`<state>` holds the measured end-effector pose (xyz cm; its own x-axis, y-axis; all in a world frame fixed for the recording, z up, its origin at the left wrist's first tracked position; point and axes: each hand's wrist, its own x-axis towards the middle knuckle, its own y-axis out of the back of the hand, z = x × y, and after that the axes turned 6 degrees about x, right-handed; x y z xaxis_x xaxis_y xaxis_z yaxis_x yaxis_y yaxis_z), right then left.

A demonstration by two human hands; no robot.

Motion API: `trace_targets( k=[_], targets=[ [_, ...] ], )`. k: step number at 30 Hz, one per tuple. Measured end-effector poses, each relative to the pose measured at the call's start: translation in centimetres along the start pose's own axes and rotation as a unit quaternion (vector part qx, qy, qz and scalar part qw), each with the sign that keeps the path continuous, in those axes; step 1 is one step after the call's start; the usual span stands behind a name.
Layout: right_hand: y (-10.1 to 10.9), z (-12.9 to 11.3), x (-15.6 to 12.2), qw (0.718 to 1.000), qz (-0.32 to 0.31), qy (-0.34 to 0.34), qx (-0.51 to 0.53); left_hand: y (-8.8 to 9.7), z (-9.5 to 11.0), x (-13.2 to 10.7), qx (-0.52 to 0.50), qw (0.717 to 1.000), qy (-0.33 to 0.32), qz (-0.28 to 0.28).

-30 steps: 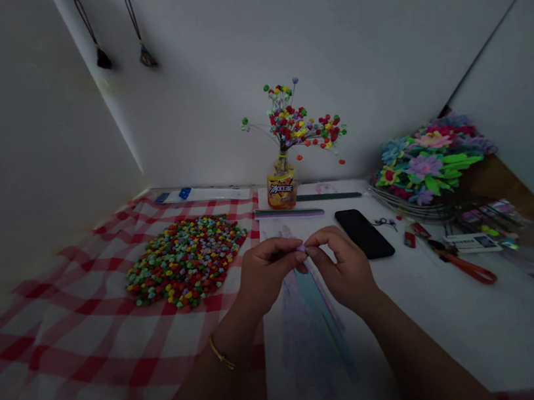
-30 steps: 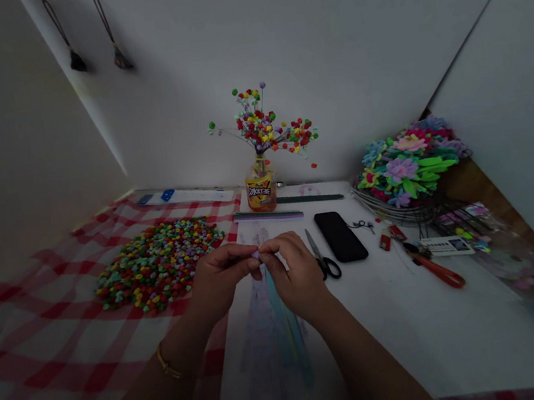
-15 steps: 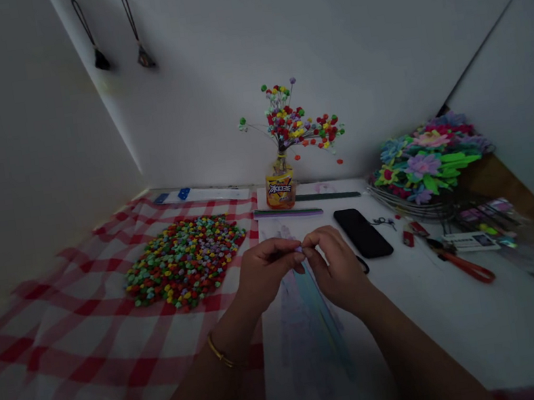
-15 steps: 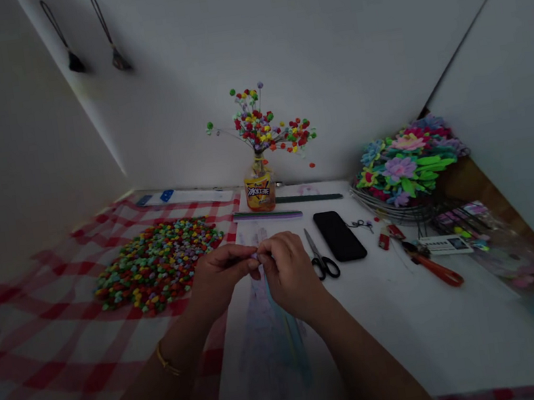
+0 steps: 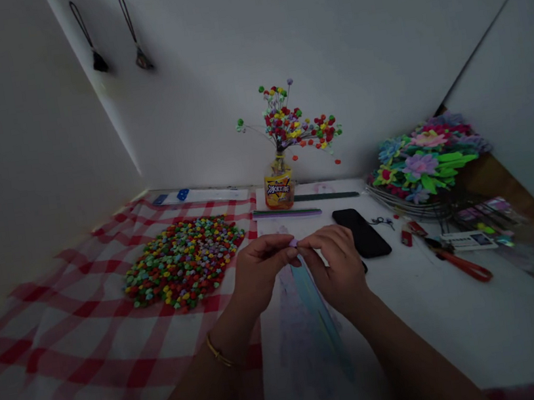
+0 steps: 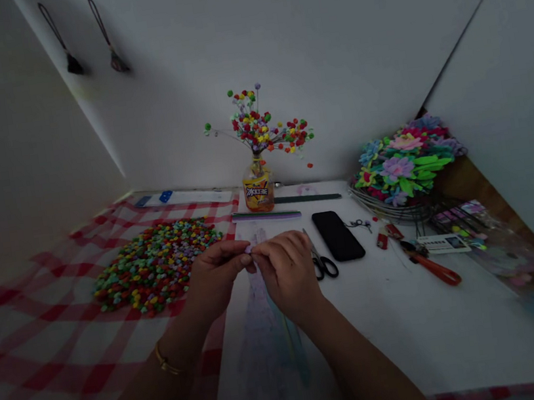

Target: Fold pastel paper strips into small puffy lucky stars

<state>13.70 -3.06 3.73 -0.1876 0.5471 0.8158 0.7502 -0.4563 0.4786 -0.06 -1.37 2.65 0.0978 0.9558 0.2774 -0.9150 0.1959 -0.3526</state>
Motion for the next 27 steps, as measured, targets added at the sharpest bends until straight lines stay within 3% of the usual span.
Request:
trace_targets(
  k=[5,13,27],
  targets=[
    [0.33,0.41,0.1,1.0,0.023,-0.004,0.014,0.18,0.01,0.0,0.007,1.0,-0.006,-0.008],
    [0.46,0.51,0.32,1.0,-0.006,0.015,0.008,0.15,0.06,-0.09,0.025,1.0,-0.007,-0.014],
    [0.33,0.54,0.34,0.999,0.003,0.034,0.009,0.15,-0.17,-0.17,0.052,0.998,-0.022,-0.014]
  ],
)
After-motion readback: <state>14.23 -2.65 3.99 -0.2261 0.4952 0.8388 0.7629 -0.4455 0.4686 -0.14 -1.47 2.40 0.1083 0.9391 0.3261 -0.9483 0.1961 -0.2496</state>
